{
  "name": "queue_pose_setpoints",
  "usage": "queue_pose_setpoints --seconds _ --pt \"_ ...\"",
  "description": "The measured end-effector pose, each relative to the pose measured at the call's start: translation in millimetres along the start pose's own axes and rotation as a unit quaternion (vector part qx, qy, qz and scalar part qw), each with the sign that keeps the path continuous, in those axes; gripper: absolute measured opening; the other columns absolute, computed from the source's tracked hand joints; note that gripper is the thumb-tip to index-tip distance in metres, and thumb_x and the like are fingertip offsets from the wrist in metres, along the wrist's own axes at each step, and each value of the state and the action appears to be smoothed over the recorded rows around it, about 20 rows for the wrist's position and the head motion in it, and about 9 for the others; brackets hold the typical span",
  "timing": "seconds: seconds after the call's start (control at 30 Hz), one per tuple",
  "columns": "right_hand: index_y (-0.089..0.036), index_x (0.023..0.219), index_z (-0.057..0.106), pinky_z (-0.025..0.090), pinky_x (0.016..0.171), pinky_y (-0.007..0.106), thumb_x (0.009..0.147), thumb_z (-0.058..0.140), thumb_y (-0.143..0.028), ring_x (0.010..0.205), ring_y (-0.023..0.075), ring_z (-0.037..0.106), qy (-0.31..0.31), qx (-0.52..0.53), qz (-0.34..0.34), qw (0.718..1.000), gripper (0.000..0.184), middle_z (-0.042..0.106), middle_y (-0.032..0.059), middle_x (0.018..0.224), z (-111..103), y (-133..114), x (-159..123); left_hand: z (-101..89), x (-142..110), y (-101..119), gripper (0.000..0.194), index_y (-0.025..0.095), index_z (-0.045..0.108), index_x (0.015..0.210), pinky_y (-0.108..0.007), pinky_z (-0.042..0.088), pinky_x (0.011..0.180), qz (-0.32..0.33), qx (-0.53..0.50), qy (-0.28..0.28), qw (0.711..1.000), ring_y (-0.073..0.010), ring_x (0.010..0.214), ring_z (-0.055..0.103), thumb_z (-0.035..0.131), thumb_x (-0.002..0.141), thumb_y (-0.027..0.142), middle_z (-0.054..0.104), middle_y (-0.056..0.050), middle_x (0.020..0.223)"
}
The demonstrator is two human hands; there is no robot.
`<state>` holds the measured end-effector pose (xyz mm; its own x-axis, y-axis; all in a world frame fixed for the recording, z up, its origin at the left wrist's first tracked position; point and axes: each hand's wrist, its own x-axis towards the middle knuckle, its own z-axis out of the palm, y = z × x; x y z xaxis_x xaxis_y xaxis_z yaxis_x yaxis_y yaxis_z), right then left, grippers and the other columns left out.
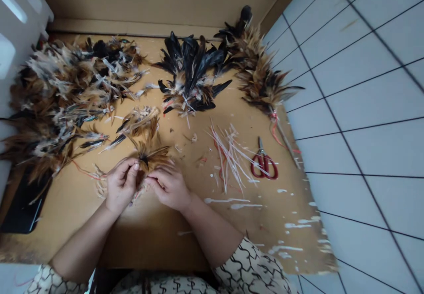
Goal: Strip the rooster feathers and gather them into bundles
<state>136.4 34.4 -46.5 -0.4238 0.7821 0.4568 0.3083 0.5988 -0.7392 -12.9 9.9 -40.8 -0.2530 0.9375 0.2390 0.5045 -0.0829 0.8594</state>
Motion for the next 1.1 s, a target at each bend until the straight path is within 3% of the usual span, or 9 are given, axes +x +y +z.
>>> queue_pose_setpoints --seconds 0.1,0.23,0.37,0.57,0.87,1.1 --pt "-0.020 0.070 0.061 0.045 0.071 0.030 0.087 0.050 -0.028 0.067 0.0138 0.058 0.037 0.009 0.031 0.999 0.023 0.066 0.0027 0.066 -1.0 0.1 3.7 -4.8 -6.5 5.0 0.021 0.018 0.064 0.078 -0.024 0.049 0.061 -0.025 0.013 -0.013 1.000 -0.0133 0.061 0.061 0.052 0.082 0.035 0.065 -0.001 0.065" --pt "-0.019 0.073 0.061 0.043 0.069 0.030 0.088 0.048 -0.026 0.067 0.0140 0.056 0.061 -0.008 0.077 0.995 0.021 0.065 0.0023 0.067 -14.2 -9.1 0.0 -24.8 -28.6 3.2 0.020 0.019 0.063 0.078 -0.027 0.049 0.065 -0.039 0.057 -0.028 0.997 -0.0150 0.066 0.062 0.050 0.083 0.033 0.066 -0.002 0.068" --pt "-0.018 0.075 0.060 0.039 0.066 0.029 0.089 0.045 -0.022 0.067 0.0151 0.053 0.018 -0.092 0.109 0.990 0.021 0.061 0.0031 0.068 -34.5 -23.3 -31.2 -41.0 -49.4 -7.9 0.019 0.019 0.062 0.078 -0.029 0.051 0.069 -0.023 0.095 -0.010 0.995 -0.0172 0.071 0.064 0.047 0.083 0.030 0.069 -0.005 0.074" --pt "-0.016 0.083 0.060 0.036 0.071 0.031 0.090 0.041 -0.018 0.076 0.0188 0.050 -0.053 -0.253 0.125 0.958 0.021 0.062 0.0074 0.078 -41.1 -30.3 -80.7 -37.9 -52.8 -18.9 0.022 0.019 0.061 0.080 -0.032 0.051 0.073 0.019 0.131 -0.015 0.991 -0.0202 0.077 0.065 0.042 0.086 0.029 0.070 -0.009 0.079" --pt "-0.016 0.087 0.062 0.032 0.073 0.032 0.089 0.040 -0.017 0.077 0.0202 0.046 -0.132 -0.355 0.146 0.914 0.022 0.060 0.0084 0.079 -33.2 -35.6 -70.5 -37.3 -45.2 -22.9 0.025 0.019 0.058 0.079 -0.037 0.050 0.075 -0.004 0.144 -0.066 0.987 -0.0225 0.078 0.063 0.035 0.085 0.028 0.067 -0.010 0.078" --pt "-0.014 0.086 0.062 0.030 0.072 0.033 0.086 0.043 -0.016 0.076 0.0203 0.045 -0.160 -0.363 0.154 0.905 0.019 0.059 0.0088 0.078 -32.4 -35.3 -69.6 -37.5 -43.0 -23.1 0.022 0.021 0.057 0.080 -0.037 0.048 0.078 -0.008 0.148 -0.093 0.985 -0.0224 0.081 0.062 0.035 0.083 0.024 0.066 -0.010 0.081"
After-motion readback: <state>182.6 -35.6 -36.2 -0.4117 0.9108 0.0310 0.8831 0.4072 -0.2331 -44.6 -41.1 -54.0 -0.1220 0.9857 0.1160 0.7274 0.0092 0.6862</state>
